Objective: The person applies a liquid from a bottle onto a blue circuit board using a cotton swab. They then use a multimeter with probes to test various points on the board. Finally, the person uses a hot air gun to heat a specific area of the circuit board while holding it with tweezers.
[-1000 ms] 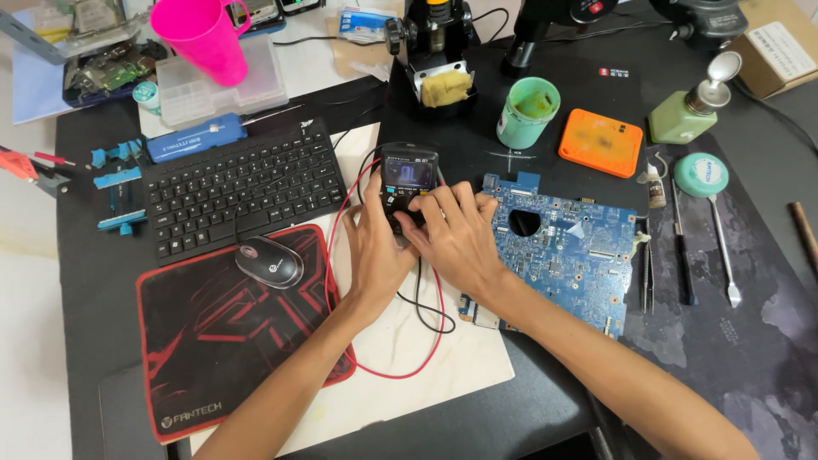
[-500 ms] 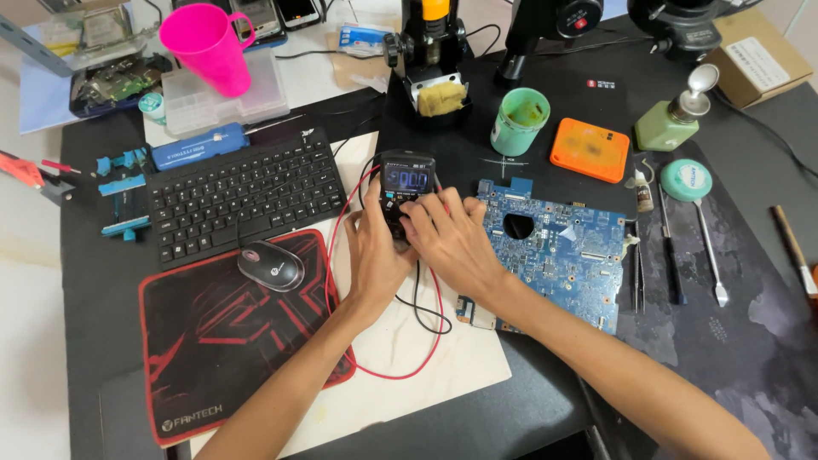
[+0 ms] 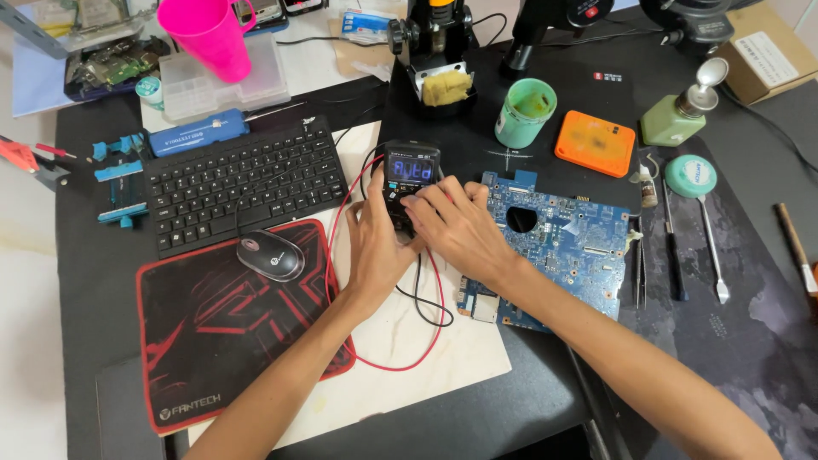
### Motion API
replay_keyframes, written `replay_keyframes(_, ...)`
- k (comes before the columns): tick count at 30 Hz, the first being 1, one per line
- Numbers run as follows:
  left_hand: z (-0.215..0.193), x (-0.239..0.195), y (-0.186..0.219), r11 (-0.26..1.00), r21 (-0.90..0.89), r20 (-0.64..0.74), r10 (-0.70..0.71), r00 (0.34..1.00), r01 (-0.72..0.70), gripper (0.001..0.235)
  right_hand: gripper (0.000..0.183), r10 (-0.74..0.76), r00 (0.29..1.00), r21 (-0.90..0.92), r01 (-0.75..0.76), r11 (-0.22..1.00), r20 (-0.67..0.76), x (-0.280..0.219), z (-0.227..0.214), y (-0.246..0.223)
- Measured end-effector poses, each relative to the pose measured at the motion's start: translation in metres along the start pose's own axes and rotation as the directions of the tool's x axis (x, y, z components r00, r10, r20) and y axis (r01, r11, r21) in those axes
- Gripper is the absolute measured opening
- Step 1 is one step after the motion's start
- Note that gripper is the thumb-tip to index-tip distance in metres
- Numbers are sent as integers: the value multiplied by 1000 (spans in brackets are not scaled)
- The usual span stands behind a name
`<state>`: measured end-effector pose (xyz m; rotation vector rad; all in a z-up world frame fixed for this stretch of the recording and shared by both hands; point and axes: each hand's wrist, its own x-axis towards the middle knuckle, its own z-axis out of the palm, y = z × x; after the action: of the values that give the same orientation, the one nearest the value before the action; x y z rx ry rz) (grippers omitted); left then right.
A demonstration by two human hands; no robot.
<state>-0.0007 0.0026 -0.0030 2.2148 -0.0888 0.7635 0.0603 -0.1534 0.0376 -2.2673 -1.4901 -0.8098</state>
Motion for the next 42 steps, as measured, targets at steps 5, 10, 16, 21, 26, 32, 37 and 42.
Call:
replay_keyframes(5,-1,1,0,1000,4,31,-31,999,31,110,36,-13,999,17,12,1000,45,2,-5,1)
replay_keyframes(10,-2,0,0,999,-31,50,-25,998,26,107,38,-54,996,18,53,998,67,6,-10,6)
replay_keyframes(16,0,-3,1,1000,-3,70,14,997,-14,109,47,-56,997,-37,59,998,56,-5,-39,10)
replay_keyframes(21,1,-4,0,996,84,47,39,998,-43,109,34,202,973,42,-208,977,115,-38,-85,32)
replay_keyframes(26,-3,-3,12,999,-32,47,-40,998,42,108,21,628,766,61,-639,767,136,-98,-139,72)
replay_keyframes(32,-3,-6,7,999,-34,27,-2,1000,3,99,29,847,423,21,-898,440,323,-162,-154,90)
replay_keyframes(37,-10,-6,12,1000,15,-3,1,1000,-1,92,44,861,380,87,-924,373,339,-177,-155,91)
replay_keyframes(42,-16,-6,23,951,235,-33,216,976,-202,80,40,846,394,-60,-895,443,359,-188,-171,103)
